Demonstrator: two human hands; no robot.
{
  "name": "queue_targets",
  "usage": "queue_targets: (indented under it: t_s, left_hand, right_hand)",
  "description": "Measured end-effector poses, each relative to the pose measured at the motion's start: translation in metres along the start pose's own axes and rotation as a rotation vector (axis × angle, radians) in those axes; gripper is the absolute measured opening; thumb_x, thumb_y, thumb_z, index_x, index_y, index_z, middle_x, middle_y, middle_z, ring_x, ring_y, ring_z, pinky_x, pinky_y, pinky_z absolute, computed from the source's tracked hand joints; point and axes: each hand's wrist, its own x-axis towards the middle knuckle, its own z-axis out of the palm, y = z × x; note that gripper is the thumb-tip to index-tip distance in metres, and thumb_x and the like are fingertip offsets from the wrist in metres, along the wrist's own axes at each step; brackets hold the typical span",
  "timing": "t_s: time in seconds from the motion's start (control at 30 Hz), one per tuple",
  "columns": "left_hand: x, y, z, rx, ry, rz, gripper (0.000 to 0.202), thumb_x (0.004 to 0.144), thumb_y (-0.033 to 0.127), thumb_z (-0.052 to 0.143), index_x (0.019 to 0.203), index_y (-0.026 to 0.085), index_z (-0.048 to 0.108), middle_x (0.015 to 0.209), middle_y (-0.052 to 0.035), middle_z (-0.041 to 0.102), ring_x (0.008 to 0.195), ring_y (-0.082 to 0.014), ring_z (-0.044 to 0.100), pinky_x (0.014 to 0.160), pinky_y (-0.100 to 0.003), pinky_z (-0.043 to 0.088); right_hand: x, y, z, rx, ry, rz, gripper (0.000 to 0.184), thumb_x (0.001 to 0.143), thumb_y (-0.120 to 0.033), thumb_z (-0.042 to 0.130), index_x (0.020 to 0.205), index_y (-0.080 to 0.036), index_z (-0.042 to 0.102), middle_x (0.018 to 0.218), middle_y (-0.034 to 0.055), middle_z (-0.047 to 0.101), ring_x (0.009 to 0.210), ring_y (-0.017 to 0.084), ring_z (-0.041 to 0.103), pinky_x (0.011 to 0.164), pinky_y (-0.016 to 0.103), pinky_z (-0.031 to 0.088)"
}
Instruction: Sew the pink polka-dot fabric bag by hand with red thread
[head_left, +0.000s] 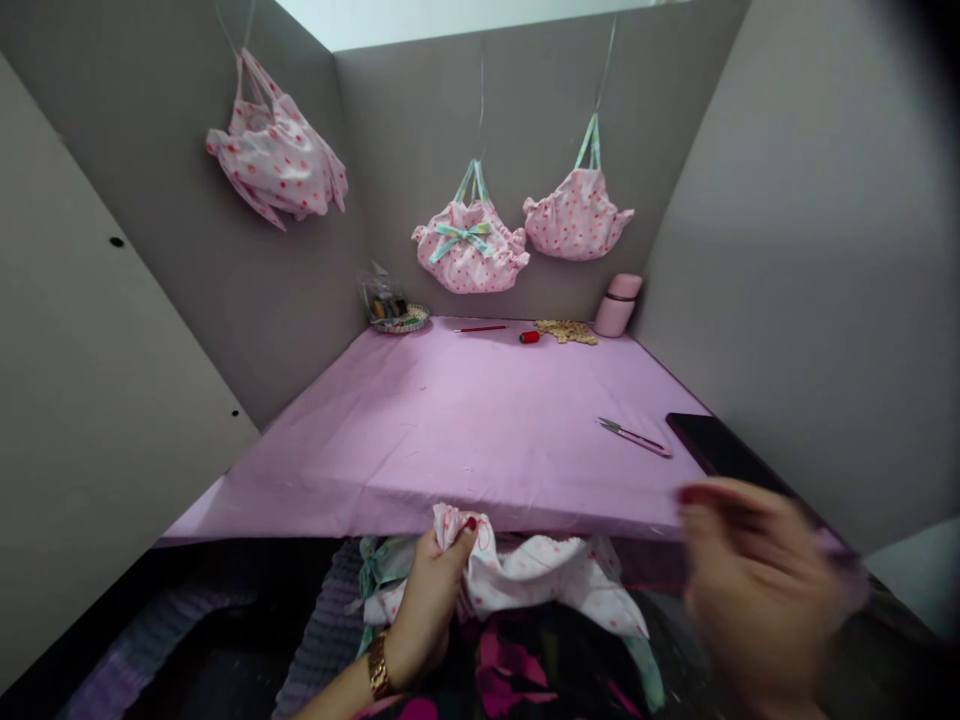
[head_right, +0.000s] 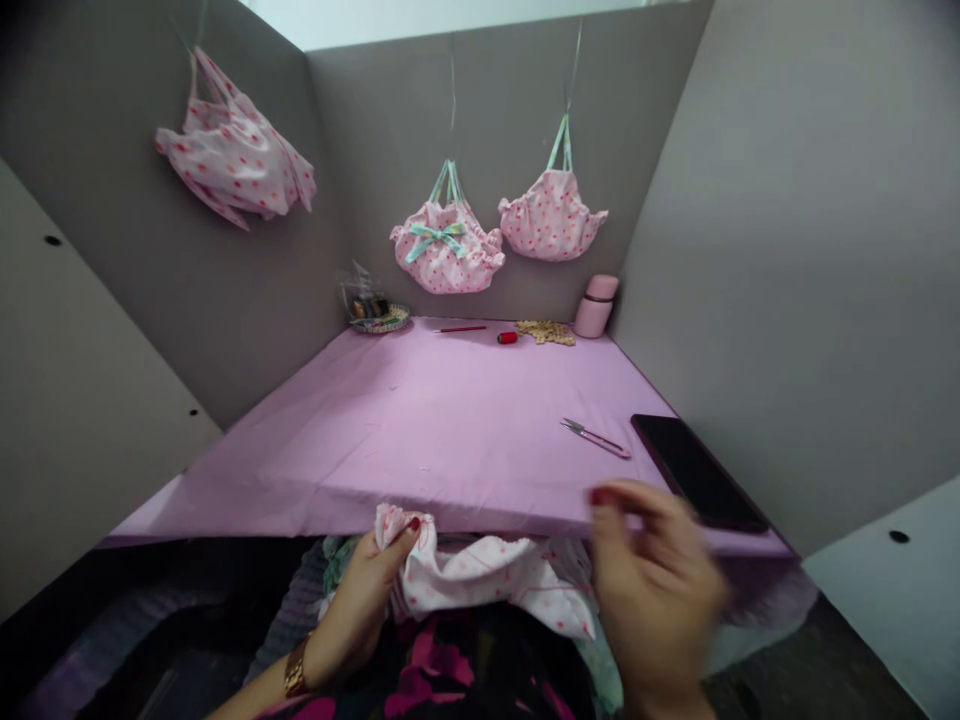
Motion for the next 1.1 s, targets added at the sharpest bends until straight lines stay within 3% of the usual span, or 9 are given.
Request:
queue_targets:
  t_s: [0.1, 0.2, 0.27, 0.37, 0.53, 0.67, 0.73, 0.83, 1.1]
  left_hand:
    - [-0.001, 0.002, 0.002, 0.018, -0.013, 0.020, 0.018, 0.067, 0.030, 0.061, 0.073, 0.013, 0.058, 0.067, 0.0002, 0.058, 0.062, -0.0122, 0.051, 0.061, -0.022, 0.039]
    - [0.000, 0.001, 0.002, 0.008, -0.062, 0.024, 0.016, 0.069, 0.028, 0.059, 0.075, 0.013, 0.057, 0.068, -0.0003, 0.058, 0.062, -0.0125, 0.051, 0.061, -0.023, 0.040]
    - [0.001, 0.000, 0.001, 0.009, -0.075, 0.011, 0.016, 0.069, 0.028, 0.058, 0.076, 0.013, 0.057, 0.067, -0.0005, 0.057, 0.061, -0.0122, 0.051, 0.060, -0.023, 0.040]
    - [0.003, -0.002, 0.000, 0.028, -0.056, -0.009, 0.017, 0.069, 0.028, 0.059, 0.076, 0.013, 0.056, 0.066, 0.0001, 0.056, 0.060, -0.0110, 0.049, 0.059, -0.022, 0.039]
    - [0.004, -0.003, 0.000, 0.039, -0.045, 0.001, 0.016, 0.070, 0.028, 0.058, 0.075, 0.013, 0.056, 0.066, 0.0011, 0.053, 0.060, -0.0099, 0.047, 0.058, -0.021, 0.038]
    - [0.002, -0.003, 0.002, 0.042, -0.066, -0.007, 0.015, 0.070, 0.027, 0.057, 0.076, 0.013, 0.055, 0.069, 0.0001, 0.054, 0.062, -0.0109, 0.048, 0.059, -0.022, 0.039]
    - [0.001, -0.003, 0.003, 0.050, -0.084, -0.017, 0.015, 0.070, 0.026, 0.057, 0.076, 0.013, 0.055, 0.068, 0.0001, 0.053, 0.062, -0.0107, 0.048, 0.059, -0.022, 0.039]
    - [0.001, -0.003, 0.002, 0.059, -0.084, -0.016, 0.013, 0.071, 0.025, 0.057, 0.075, 0.013, 0.054, 0.065, 0.0013, 0.051, 0.058, -0.0093, 0.046, 0.057, -0.021, 0.038]
    - [0.002, -0.007, -0.002, 0.068, -0.059, 0.028, 0.014, 0.072, 0.028, 0.054, 0.073, 0.014, 0.051, 0.064, 0.0025, 0.048, 0.056, -0.0083, 0.042, 0.054, -0.019, 0.036]
  right_hand:
    - [-0.017, 0.007, 0.038, 0.101, -0.609, 0.102, 0.029, 0.078, -0.027, 0.051, 0.106, -0.019, 0.051, 0.072, 0.0015, 0.049, 0.059, 0.013, 0.047, 0.050, 0.022, 0.037]
    - [-0.030, 0.018, 0.064, 0.092, -0.867, 0.132, 0.026, 0.076, -0.021, 0.051, 0.102, -0.017, 0.054, 0.060, -0.0029, 0.044, 0.054, 0.011, 0.042, 0.050, 0.020, 0.034]
    - [-0.034, 0.021, 0.070, 0.115, -0.917, 0.123, 0.015, 0.078, -0.023, 0.050, 0.087, -0.015, 0.058, 0.059, -0.0026, 0.044, 0.055, 0.011, 0.041, 0.051, 0.019, 0.032]
    - [-0.032, 0.017, 0.064, 0.204, -0.926, 0.157, 0.022, 0.081, -0.030, 0.048, 0.069, -0.013, 0.055, 0.059, -0.0018, 0.044, 0.055, 0.010, 0.039, 0.050, 0.019, 0.030]
    - [-0.024, 0.008, 0.045, 0.373, -0.986, 0.308, 0.024, 0.079, -0.035, 0.052, 0.070, -0.013, 0.052, 0.060, -0.0023, 0.042, 0.054, 0.009, 0.036, 0.049, 0.018, 0.028]
    - [-0.028, 0.016, 0.052, 0.367, -0.958, 0.362, 0.021, 0.077, -0.034, 0.055, 0.082, -0.014, 0.053, 0.060, -0.0030, 0.042, 0.053, 0.008, 0.037, 0.048, 0.017, 0.029]
    - [-0.031, 0.021, 0.059, 0.313, -1.005, 0.352, 0.022, 0.074, -0.032, 0.058, 0.086, -0.014, 0.055, 0.060, -0.0029, 0.043, 0.053, 0.009, 0.038, 0.048, 0.017, 0.029]
    - [-0.034, 0.021, 0.063, 0.269, -1.060, 0.290, 0.021, 0.077, -0.033, 0.054, 0.072, -0.012, 0.057, 0.058, -0.0017, 0.045, 0.053, 0.009, 0.039, 0.049, 0.018, 0.029]
    - [-0.027, -0.005, 0.041, 0.440, -1.114, 0.257, 0.025, 0.074, -0.035, 0.058, 0.065, -0.012, 0.058, 0.058, -0.0009, 0.047, 0.055, 0.009, 0.040, 0.052, 0.019, 0.031]
